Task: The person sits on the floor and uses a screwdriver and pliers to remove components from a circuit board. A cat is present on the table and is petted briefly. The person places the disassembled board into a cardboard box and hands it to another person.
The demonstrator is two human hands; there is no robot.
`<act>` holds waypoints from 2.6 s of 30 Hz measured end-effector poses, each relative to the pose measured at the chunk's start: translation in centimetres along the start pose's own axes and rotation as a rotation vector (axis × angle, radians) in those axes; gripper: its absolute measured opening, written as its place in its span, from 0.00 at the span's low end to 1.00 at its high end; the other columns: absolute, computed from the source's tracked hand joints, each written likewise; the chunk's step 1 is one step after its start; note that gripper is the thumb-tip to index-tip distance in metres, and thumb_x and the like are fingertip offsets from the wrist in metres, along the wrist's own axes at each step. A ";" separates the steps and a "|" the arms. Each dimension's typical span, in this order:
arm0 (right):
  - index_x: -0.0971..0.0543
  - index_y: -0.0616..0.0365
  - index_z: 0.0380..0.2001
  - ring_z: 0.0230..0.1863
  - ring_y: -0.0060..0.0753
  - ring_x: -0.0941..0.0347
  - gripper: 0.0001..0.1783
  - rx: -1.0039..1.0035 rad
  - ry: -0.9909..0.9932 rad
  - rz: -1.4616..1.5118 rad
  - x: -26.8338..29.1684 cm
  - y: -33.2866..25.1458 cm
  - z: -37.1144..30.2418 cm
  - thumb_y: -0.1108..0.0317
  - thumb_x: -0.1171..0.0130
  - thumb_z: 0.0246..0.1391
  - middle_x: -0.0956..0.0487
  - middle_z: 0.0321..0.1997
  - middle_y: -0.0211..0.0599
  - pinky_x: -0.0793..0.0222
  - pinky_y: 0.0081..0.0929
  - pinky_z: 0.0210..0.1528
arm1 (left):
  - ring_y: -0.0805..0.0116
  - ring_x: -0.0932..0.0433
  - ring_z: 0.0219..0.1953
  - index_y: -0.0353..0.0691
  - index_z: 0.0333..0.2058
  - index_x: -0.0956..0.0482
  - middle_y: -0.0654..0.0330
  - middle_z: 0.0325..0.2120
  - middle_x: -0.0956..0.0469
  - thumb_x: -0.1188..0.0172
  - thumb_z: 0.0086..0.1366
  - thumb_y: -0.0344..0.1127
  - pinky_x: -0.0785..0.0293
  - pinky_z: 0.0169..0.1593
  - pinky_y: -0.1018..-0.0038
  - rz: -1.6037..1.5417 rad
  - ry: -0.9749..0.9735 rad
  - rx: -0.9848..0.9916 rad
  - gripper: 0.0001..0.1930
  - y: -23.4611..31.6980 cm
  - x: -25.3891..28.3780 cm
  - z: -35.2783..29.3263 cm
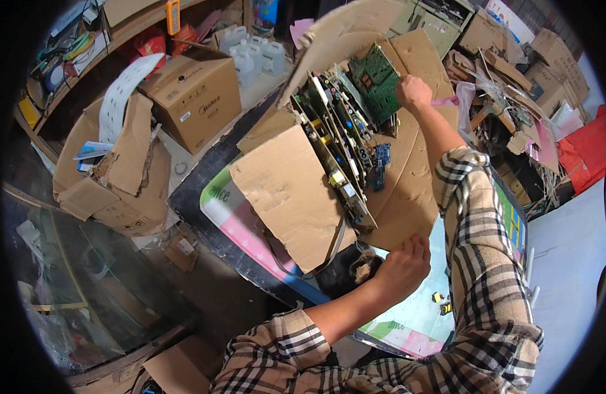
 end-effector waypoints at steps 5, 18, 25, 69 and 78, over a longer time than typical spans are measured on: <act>0.16 0.58 0.35 0.45 0.55 0.20 0.20 0.055 -0.064 -0.151 6.4 1.3 2.1 0.56 0.53 0.61 0.18 0.41 0.55 0.25 0.46 0.49 | 0.57 0.23 0.39 0.23 0.46 0.26 0.49 0.36 0.24 0.46 0.57 0.29 0.22 0.41 0.68 -0.086 0.002 0.040 0.19 0.4 -0.7 -0.1; 0.19 0.69 0.40 0.38 0.19 0.30 0.20 -0.046 -0.258 0.606 29.6 17.3 -15.4 0.58 0.48 0.66 0.20 0.34 0.29 0.32 0.27 0.43 | 0.55 0.19 0.30 0.37 0.47 0.21 0.52 0.29 0.19 0.48 0.62 0.26 0.21 0.36 0.63 -0.033 0.542 0.237 0.16 -8.3 7.2 1.8; 0.20 0.64 0.38 0.32 0.40 0.25 0.18 0.035 -0.388 0.252 25.4 19.8 -30.0 0.58 0.48 0.64 0.18 0.34 0.46 0.30 0.37 0.41 | 0.46 0.18 0.40 0.46 0.46 0.15 0.46 0.39 0.17 0.46 0.66 0.37 0.23 0.46 0.59 -0.092 0.364 0.533 0.14 -13.6 10.2 1.6; 0.17 0.61 0.33 0.25 0.27 0.20 0.13 -0.983 -0.317 0.483 12.1 34.0 -79.9 0.62 0.38 0.56 0.17 0.25 0.37 0.26 0.28 0.34 | 0.74 0.19 0.27 0.31 0.40 0.17 0.58 0.30 0.16 0.43 0.66 0.33 0.24 0.31 0.78 -0.819 -0.054 0.991 0.12 0.7 -1.4 -10.2; 0.21 0.56 0.44 0.41 0.50 0.22 0.18 -0.875 -0.182 0.281 9.8 30.8 -76.8 0.58 0.34 0.52 0.21 0.39 0.46 0.27 0.42 0.43 | 0.72 0.19 0.28 0.33 0.42 0.17 0.58 0.32 0.16 0.41 0.67 0.40 0.25 0.30 0.76 -0.558 -0.498 0.810 0.15 2.4 -6.0 -12.2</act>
Point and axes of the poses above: each hand's wrist, its own z-axis towards the middle knuckle, its own x-axis out of the back of the hand, y = z × x, the point moved 7 cm from there along z, towards the middle knuckle
